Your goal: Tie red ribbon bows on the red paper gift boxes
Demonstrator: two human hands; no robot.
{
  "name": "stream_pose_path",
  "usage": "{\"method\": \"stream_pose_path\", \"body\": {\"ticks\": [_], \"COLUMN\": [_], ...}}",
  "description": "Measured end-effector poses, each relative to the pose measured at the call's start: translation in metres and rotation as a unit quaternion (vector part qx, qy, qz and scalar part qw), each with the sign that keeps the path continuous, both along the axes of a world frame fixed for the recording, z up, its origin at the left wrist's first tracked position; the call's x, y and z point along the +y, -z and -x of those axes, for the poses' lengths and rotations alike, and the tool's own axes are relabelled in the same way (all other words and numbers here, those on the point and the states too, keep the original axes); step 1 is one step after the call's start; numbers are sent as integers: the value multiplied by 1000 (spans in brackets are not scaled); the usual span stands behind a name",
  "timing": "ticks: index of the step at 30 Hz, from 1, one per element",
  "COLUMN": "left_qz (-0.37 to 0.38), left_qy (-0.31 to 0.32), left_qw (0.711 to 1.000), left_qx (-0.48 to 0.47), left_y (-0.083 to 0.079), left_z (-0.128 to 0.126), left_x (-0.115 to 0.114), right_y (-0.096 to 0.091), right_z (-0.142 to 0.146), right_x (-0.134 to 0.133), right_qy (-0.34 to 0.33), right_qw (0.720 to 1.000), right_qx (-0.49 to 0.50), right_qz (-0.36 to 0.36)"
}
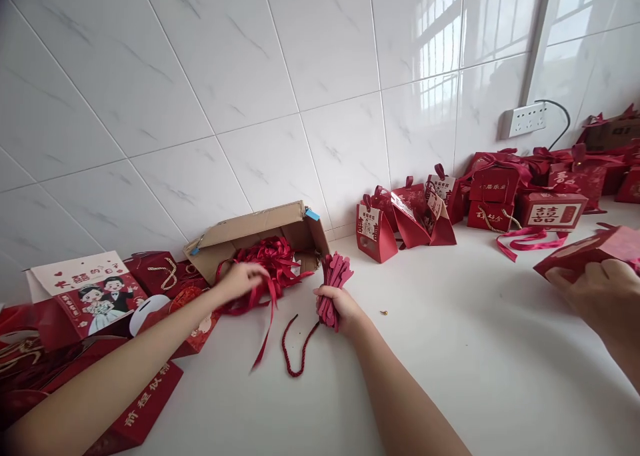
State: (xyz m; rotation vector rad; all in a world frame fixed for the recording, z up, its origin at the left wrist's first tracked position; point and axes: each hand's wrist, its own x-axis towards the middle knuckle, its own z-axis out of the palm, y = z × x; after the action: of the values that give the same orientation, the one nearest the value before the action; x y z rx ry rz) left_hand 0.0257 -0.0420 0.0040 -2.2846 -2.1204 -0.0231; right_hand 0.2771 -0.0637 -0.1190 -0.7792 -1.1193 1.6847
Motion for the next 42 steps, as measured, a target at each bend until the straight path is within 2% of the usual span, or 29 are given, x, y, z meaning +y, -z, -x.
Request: {"method": "stream_pose_path", "body": {"ticks": [2,4,6,8,10,12,15,17,20,23,25,28,30,32,35,38,40,42], "left_qz": [-53,-82,-103,-130,-150,-133,-26,35,120,181,210,177,104,0,-127,-200,-208,-188], "left_qy": [-110,-198,-250,-258,-219,-136,4,60,141,177,155,54,-5,-76,-146,-161,-140,-93], "left_qw": [992,977,963,957,964,982,999,996,976,953,934,899,892,875,838,824,837,865], "left_qx": [-3,-7,-12,-10,-4,-6,-34,-58,-112,-165,-245,-397,-440,-478,-511,-506,-486,-456], "left_y": [-18,-29,-32,-30,-25,-16,4,22,44,49,42,23,10,2,3,18,35,53], "left_z": [10,17,16,7,-7,-25,-52,-68,-85,-94,-95,-86,-73,-56,-32,-22,-25,-34], "left_x": [20,33,37,32,18,-2,-44,-76,-117,-136,-131,-97,-61,-26,9,11,-3,-24], "right_y": [-1,-3,-5,-7,-8,-8,-8,-9,-15,-23,-28,-33,-34,-33,-30,-27,-26,-26], "right_z": [1,1,-1,-2,-4,-5,-6,-6,-8,-13,-17,-22,-24,-26,-27,-26,-26,-26], "right_x": [2,1,0,-1,-1,-1,0,0,-5,-13,-17,-19,-19,-17,-15,-13,-12,-12], "right_qy": [-22,-34,-38,-42,-45,-46,-42,-42,-51,-59,-59,-55,-53,-50,-49,-53,-56,-60], "right_qw": [998,993,988,983,978,975,969,964,956,950,947,942,938,934,930,931,931,932], "right_qx": [26,57,88,112,130,145,180,213,259,289,303,323,336,349,357,354,351,346], "right_qz": [56,99,124,141,155,164,163,152,126,100,86,70,64,63,67,75,81,85]}}
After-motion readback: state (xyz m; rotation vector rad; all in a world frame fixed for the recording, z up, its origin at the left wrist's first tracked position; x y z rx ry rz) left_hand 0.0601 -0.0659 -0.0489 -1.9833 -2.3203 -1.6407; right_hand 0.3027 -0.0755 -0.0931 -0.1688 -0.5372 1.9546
